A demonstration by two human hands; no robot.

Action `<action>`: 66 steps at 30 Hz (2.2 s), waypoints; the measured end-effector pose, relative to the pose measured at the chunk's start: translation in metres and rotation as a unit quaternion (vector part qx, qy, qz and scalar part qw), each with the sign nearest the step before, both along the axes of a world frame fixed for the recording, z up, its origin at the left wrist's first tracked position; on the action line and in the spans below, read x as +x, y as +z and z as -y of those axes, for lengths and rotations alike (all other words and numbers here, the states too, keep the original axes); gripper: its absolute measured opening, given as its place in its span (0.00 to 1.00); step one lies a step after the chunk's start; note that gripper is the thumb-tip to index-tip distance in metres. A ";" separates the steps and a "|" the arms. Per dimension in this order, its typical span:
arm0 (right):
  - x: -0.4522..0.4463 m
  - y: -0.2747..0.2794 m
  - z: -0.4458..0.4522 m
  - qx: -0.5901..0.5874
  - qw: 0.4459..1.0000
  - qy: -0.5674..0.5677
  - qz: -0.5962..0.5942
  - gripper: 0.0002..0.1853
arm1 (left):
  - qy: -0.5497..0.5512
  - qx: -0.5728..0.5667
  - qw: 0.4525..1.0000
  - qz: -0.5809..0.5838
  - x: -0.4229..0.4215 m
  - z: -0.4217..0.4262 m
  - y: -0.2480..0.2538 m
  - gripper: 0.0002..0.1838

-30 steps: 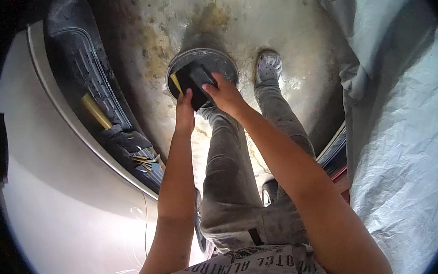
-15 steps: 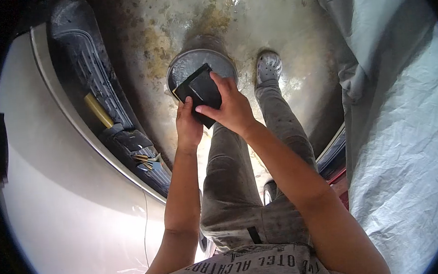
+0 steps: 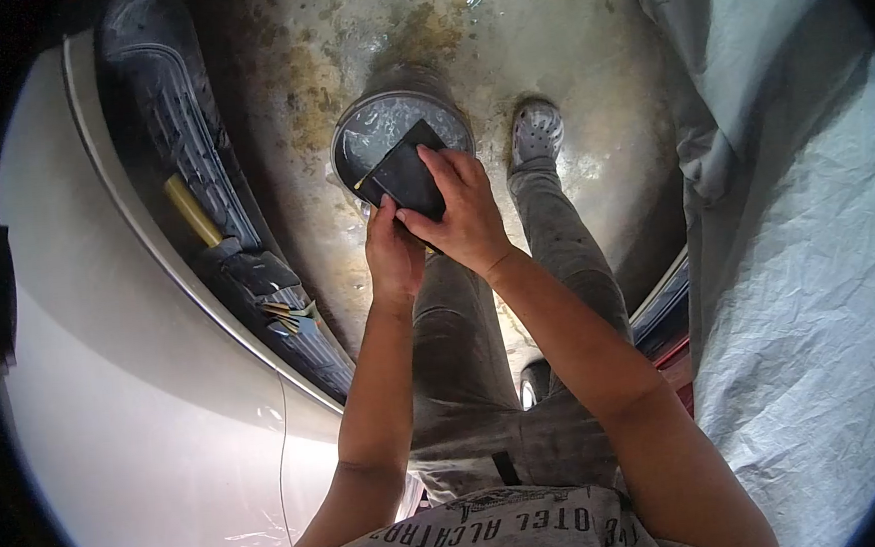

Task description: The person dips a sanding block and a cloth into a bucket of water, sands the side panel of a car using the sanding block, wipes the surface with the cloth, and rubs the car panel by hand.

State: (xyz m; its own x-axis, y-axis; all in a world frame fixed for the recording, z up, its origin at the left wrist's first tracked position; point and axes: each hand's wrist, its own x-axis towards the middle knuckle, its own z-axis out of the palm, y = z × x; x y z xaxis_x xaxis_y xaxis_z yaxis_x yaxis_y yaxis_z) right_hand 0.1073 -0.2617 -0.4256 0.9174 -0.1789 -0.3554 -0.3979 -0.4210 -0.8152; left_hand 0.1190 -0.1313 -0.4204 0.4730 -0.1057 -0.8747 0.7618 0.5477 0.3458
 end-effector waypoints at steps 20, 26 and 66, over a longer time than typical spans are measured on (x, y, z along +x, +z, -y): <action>-0.002 0.010 -0.005 0.199 0.972 0.091 -0.082 0.35 | -0.138 0.174 0.975 0.020 -0.018 -0.031 -0.003 0.19; -0.013 0.014 -0.015 -0.109 0.956 0.273 -0.002 0.38 | -0.458 0.311 0.832 0.035 -0.022 -0.017 0.017 0.21; -0.030 0.067 0.054 0.304 0.866 -0.181 -0.353 0.26 | -0.106 0.229 0.959 0.127 0.000 -0.019 0.216 0.30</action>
State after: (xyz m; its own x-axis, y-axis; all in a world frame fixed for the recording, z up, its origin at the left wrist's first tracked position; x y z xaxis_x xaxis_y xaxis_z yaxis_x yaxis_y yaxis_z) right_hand 0.0768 -0.3159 -0.3590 0.3566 0.0071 -0.9342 -0.9036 0.2567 -0.3429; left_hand 0.1190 -0.1126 -0.2046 0.6868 0.1449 -0.7123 0.6993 0.1354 0.7018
